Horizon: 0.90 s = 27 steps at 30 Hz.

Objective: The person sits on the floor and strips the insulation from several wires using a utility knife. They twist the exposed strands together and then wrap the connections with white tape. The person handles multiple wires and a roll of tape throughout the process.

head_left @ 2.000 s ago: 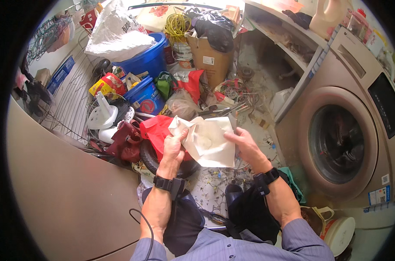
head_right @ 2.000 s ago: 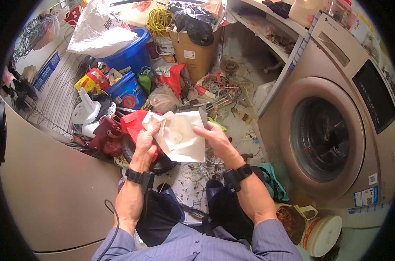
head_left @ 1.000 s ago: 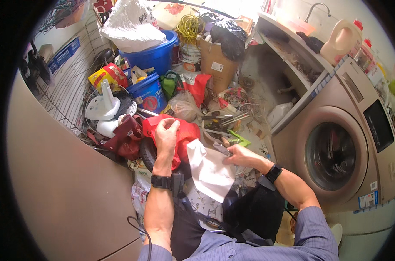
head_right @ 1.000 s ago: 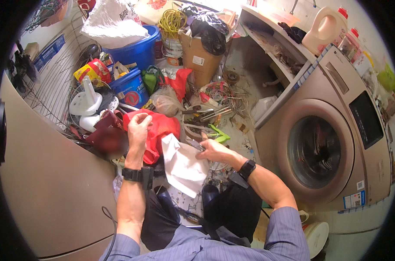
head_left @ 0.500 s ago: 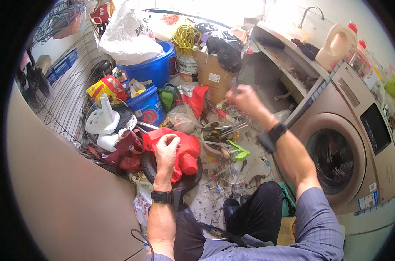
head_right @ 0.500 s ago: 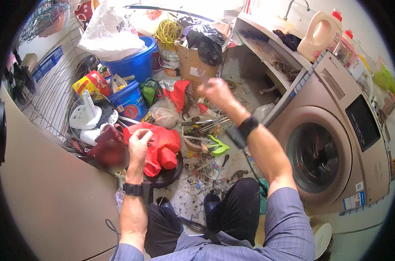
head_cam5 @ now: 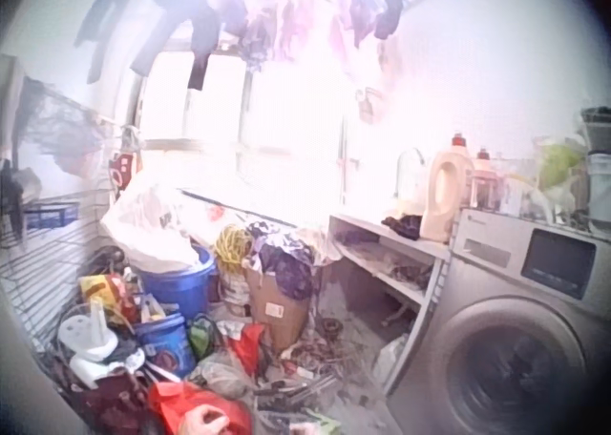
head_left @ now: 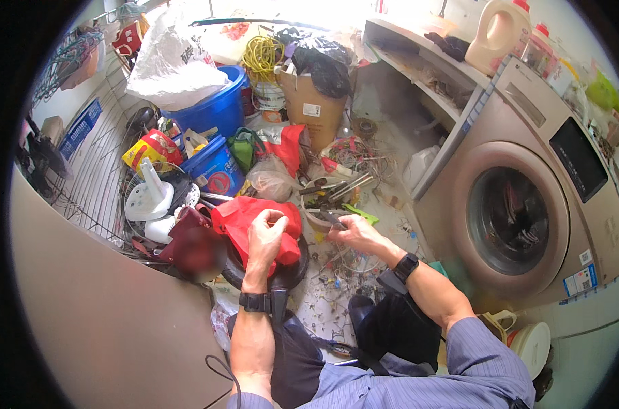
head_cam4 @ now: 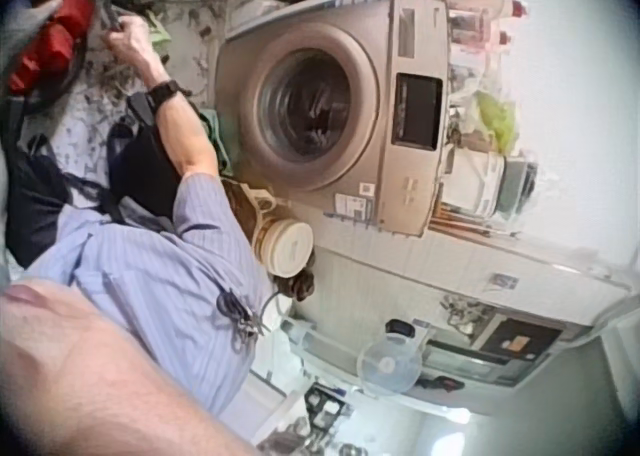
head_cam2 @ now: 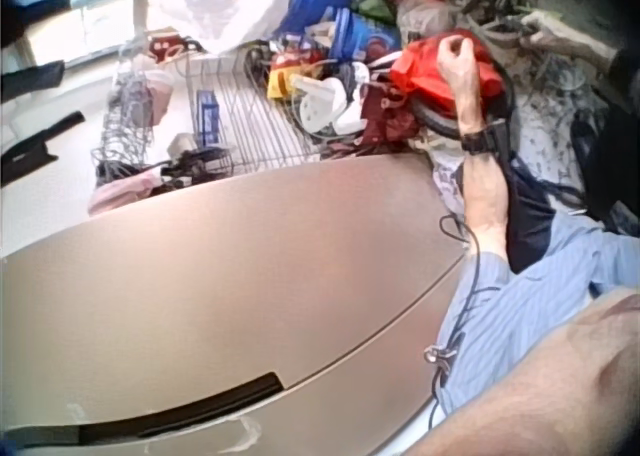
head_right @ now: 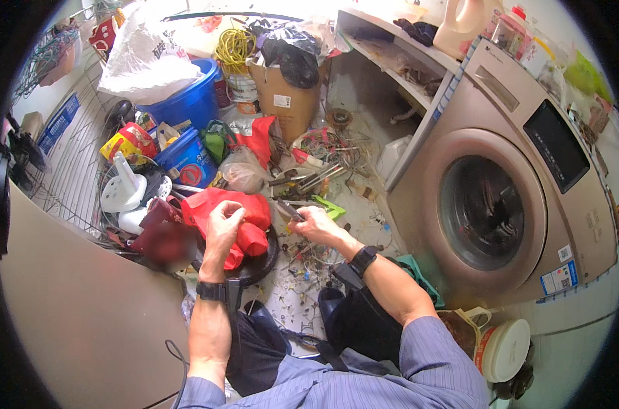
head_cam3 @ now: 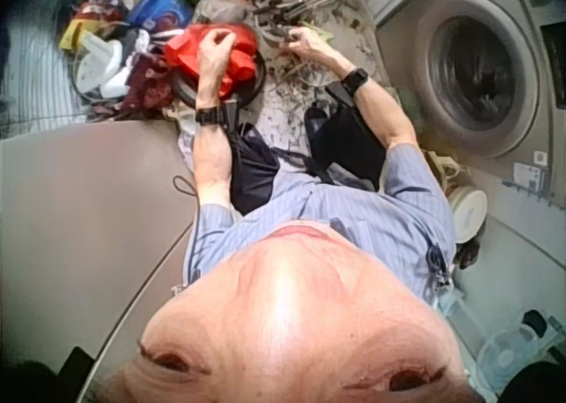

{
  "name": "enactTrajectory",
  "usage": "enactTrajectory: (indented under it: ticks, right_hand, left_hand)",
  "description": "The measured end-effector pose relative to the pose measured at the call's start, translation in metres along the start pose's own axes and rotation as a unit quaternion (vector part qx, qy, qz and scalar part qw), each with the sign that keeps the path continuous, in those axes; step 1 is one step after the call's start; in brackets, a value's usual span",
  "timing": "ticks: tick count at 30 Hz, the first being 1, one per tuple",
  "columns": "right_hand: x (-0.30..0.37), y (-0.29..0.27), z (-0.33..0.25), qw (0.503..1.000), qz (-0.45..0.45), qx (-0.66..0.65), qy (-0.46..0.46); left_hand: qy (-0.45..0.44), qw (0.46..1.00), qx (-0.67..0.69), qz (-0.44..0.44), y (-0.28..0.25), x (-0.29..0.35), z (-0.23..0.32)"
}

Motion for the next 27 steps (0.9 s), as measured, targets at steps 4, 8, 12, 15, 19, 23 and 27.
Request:
enactTrajectory:
  ticks: [4,8,12,15,19,23,27]
  right_hand:
    - [0.003,-0.007,0.014,0.991,-0.013,-0.128,0.045]
    - [-0.007,-0.027,0.036,0.976,0.015,-0.189,0.111]
    - [-0.007,-0.075,0.034,0.948,0.075,-0.310,0.017]
    - [0.002,-0.111,0.042,0.926,0.134,-0.352,0.016]
    - [0.011,-0.141,0.054,0.889,0.167,-0.425,0.026]
    - [0.016,-0.138,0.045,0.877,0.117,-0.466,-0.021]
    - [0.024,-0.125,0.031,0.883,0.062,-0.464,-0.027]
  left_hand:
    - [-0.025,0.998,-0.034,-0.038,0.013,0.005,0.002]
    - [-0.015,0.994,-0.087,-0.062,0.020,0.007,0.003]
    - [-0.023,0.982,-0.159,-0.099,0.031,0.014,-0.012]
    - [-0.040,0.968,-0.203,-0.143,0.045,0.023,-0.034]
    - [-0.086,0.930,-0.242,-0.262,0.072,0.056,-0.088]
    - [-0.173,0.875,-0.245,-0.380,0.104,0.109,-0.173]
    - [-0.219,0.852,-0.288,-0.378,0.121,0.160,-0.246]
Point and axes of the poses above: each hand's wrist, its own x-axis away from the middle knuckle, its own y-axis out of the palm, z = x × y, the point moved 9 cm from there along -x, towards the middle knuckle, and after that the axes turned 12 degrees about y, right-handed, at the moved point
